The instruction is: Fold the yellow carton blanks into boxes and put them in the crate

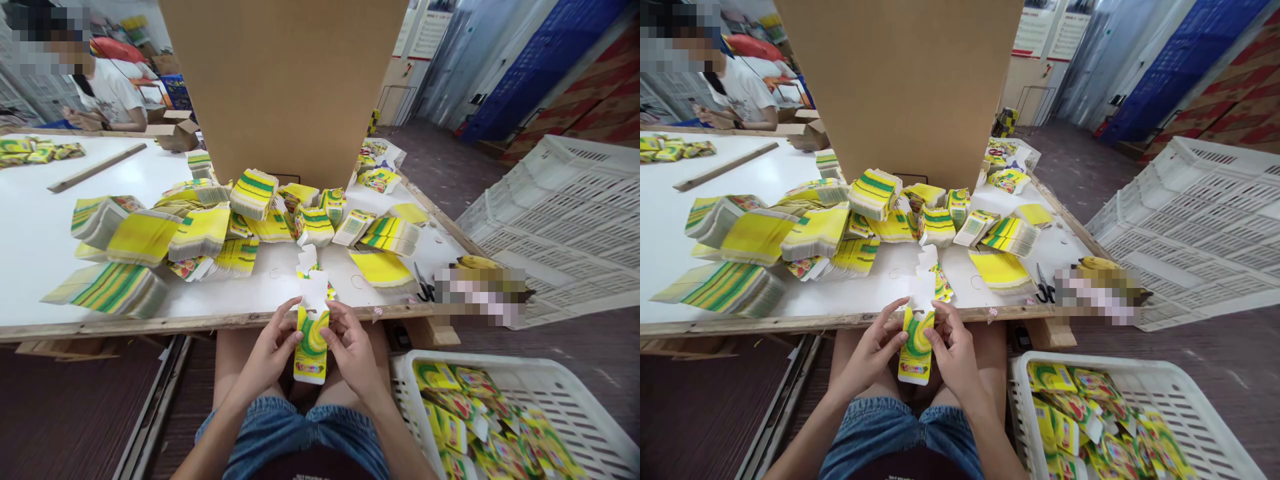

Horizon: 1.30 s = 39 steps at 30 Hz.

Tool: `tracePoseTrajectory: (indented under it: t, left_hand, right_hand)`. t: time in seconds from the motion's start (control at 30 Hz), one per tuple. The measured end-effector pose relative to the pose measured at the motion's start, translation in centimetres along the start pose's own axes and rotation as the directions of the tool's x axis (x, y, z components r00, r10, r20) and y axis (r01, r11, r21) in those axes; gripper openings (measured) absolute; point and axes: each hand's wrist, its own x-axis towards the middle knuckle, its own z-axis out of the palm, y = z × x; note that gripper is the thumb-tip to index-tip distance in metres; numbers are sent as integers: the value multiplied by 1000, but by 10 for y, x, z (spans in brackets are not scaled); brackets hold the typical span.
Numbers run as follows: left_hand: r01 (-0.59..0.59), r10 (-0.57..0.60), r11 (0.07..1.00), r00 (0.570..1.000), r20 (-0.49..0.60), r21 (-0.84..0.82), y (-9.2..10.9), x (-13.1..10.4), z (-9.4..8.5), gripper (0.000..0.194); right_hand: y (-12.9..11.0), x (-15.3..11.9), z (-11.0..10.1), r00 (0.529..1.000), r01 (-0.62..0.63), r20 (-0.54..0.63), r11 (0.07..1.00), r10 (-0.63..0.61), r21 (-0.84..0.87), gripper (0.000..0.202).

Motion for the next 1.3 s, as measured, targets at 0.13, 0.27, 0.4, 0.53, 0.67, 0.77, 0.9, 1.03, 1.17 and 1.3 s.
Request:
tracePoseTrajectory:
  t: [0.13,0.27,0.4,0.53,0.67,0.77,0.9,1.03,1.17,1.3]
  left_hand:
    - [43,-37,997,996,83,-71,0,-2,-6,48]
    - [86,-66,987,987,150,-133,0,-6,-5,33]
    - [115,-95,983,985,142,-145,0,-9,-2,40]
    - [109,-90,982,988,127,-151,0,-9,-1,70]
    - [71,-64,995,994,83,-75,0,-7,-2,51]
    - [37,-37,999,999,-5,9,-3,-6,-2,44]
    - [4,-2,999,1000,-29,51,-10,-6,-1,43]
    - [14,-15,999,999,49,29,-11,-7,1,45]
    - [30,-30,1000,999,30,-6,-8,-7,1,45]
    - [43,-43,998,999,-1,-53,-3,-5,2,43]
  right_hand:
    - [-6,1,-8,988,-89,124,995,94,-48,25]
    - [-9,3,-13,984,-81,147,984,104,-158,26]
    - [-10,4,-12,995,26,104,966,1,-258,28]
    - [-7,3,-7,1000,-7,0,995,7,-101,23]
    - [-7,3,-11,999,48,23,981,-44,-186,26]
    - [-10,4,-18,995,81,83,962,-62,-260,35]
    - [-9,5,-18,980,-117,120,944,160,-309,36]
    - [-7,7,-9,984,-126,66,912,165,-391,27]
    - [-11,7,-2,989,-82,74,887,129,-454,26]
    - [-13,5,-2,988,-56,103,896,112,-440,25]
